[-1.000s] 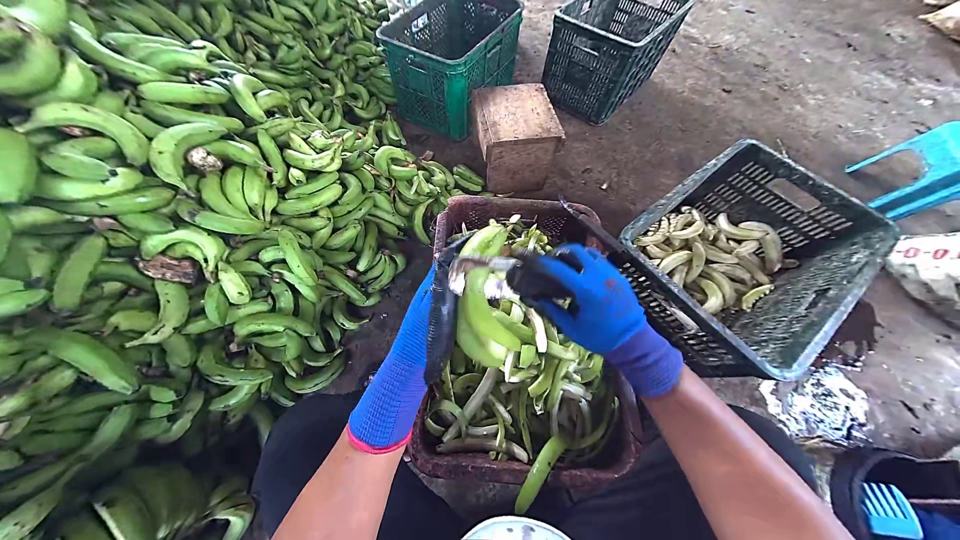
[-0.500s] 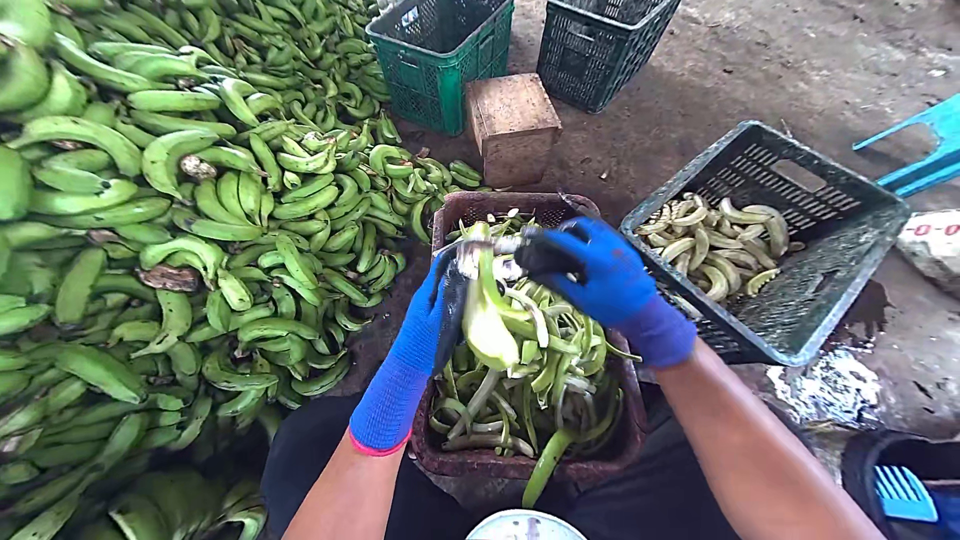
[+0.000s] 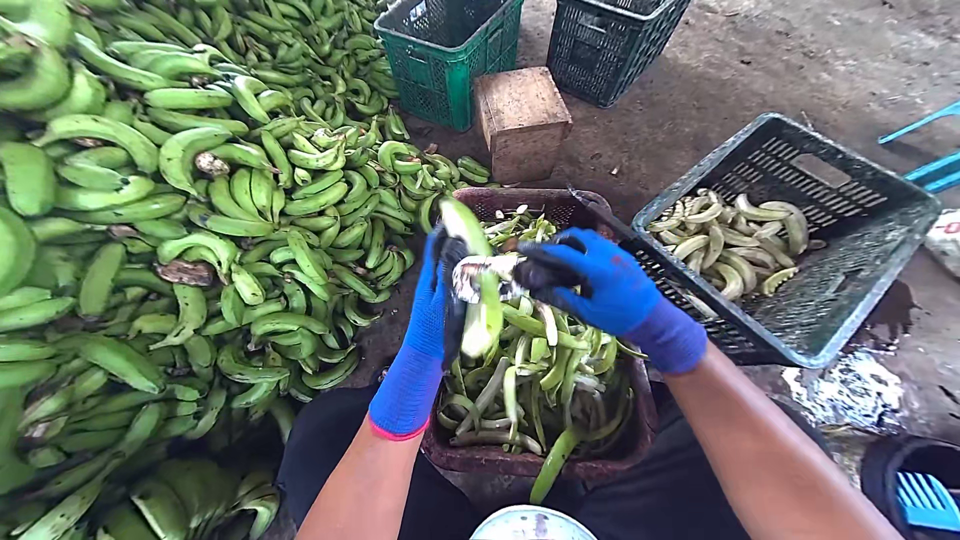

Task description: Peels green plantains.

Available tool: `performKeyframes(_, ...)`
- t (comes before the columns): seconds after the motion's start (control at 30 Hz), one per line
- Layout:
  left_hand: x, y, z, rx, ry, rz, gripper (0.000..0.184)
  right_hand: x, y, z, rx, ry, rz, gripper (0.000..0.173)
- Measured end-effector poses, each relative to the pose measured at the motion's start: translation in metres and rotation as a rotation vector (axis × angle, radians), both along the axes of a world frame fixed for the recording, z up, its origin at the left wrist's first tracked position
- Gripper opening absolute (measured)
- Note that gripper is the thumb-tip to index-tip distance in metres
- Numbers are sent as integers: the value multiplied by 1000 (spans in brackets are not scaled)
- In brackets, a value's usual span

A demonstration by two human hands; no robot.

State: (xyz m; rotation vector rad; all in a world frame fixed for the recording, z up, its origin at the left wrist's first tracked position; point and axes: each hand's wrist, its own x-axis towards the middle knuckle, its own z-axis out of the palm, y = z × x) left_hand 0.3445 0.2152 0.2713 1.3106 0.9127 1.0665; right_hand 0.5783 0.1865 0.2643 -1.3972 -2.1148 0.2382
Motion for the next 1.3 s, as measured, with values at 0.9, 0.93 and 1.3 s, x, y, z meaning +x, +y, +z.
performKeyframes(0.9,15,16,-29,-242,-153,8,33,-6,-2,-4,-157,89,-123,48)
performKeyframes(0.93,16,20,-27,-290,-344,93,31,-11,-5,-9,-90,64,-112,52)
performKeyframes(1.3,18,20,-16,-122,-728,39,37,-13,-4,-2,-61,91,-175,50)
